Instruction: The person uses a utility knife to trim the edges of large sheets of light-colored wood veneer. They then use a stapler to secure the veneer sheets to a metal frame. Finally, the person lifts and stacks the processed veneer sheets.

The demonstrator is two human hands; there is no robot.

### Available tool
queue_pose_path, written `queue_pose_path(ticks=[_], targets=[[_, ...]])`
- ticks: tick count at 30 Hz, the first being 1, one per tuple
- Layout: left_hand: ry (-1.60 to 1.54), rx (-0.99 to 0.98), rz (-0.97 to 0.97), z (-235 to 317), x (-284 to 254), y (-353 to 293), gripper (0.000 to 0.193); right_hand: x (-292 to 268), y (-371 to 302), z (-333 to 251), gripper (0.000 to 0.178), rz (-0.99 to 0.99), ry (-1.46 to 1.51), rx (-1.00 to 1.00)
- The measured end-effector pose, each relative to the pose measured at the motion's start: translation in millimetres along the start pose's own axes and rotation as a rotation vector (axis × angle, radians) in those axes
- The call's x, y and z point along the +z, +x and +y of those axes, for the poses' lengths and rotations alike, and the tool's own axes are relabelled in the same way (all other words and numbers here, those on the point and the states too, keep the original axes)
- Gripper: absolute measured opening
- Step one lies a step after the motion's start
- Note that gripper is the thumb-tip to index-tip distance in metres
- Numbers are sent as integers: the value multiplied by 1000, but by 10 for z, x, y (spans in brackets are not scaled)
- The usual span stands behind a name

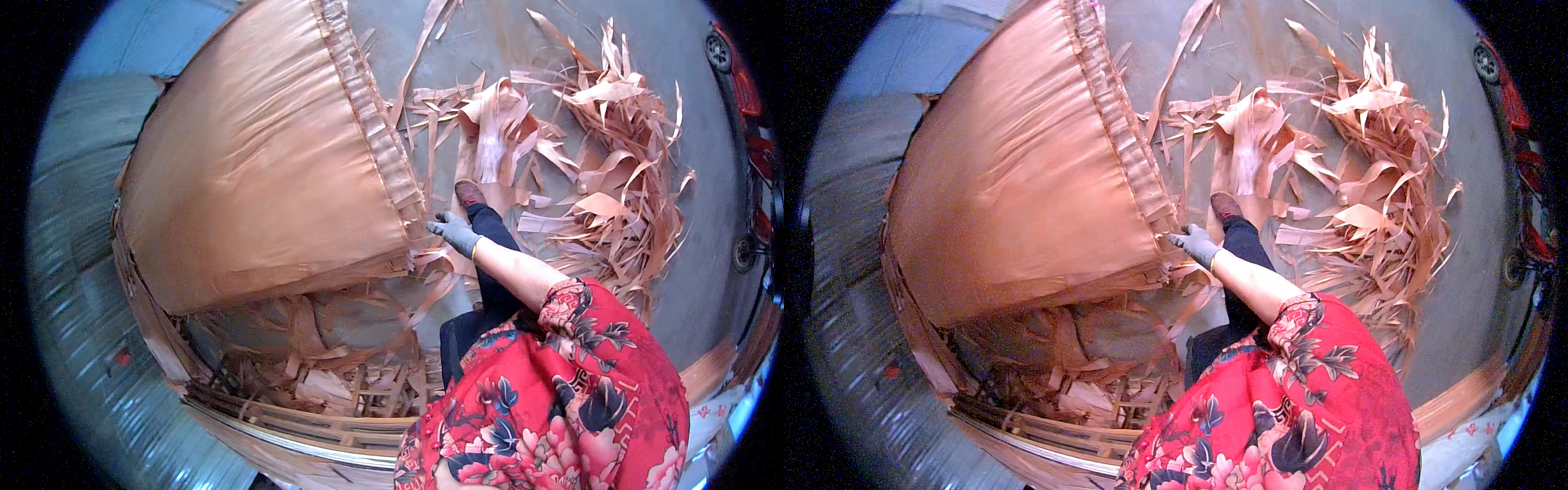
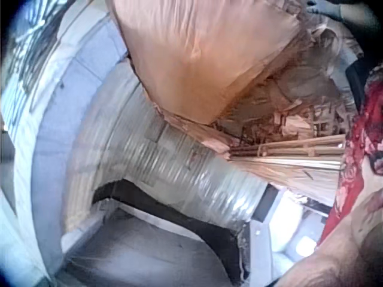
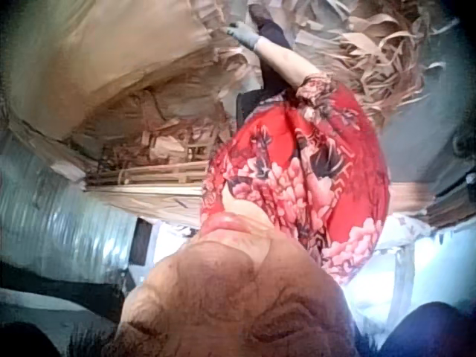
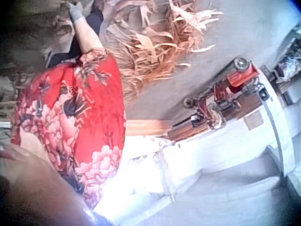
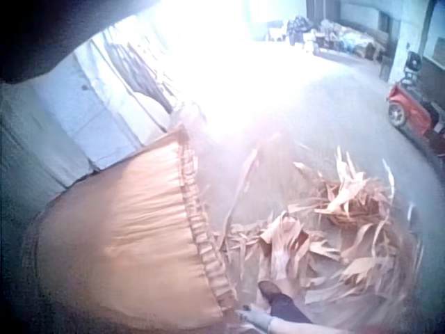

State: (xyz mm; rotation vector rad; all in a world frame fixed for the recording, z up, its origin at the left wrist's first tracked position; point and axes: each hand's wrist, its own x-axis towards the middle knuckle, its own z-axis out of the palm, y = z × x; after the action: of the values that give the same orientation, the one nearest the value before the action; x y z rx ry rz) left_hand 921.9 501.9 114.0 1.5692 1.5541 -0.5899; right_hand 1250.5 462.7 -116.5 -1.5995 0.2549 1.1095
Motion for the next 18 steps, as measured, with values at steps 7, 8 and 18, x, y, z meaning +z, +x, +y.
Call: queue_pose_path(ticks=[7, 8, 18], targets=[[170, -100, -48, 251, -1, 1234, 41, 147, 1406, 345, 94, 174, 116, 57], [206, -114, -52, 317, -21, 1323, 41, 80, 1610, 406, 96, 210, 121, 62], [470, -195, -37, 108, -285, 2300, 41, 185, 2412, 946, 108, 254, 72, -12]])
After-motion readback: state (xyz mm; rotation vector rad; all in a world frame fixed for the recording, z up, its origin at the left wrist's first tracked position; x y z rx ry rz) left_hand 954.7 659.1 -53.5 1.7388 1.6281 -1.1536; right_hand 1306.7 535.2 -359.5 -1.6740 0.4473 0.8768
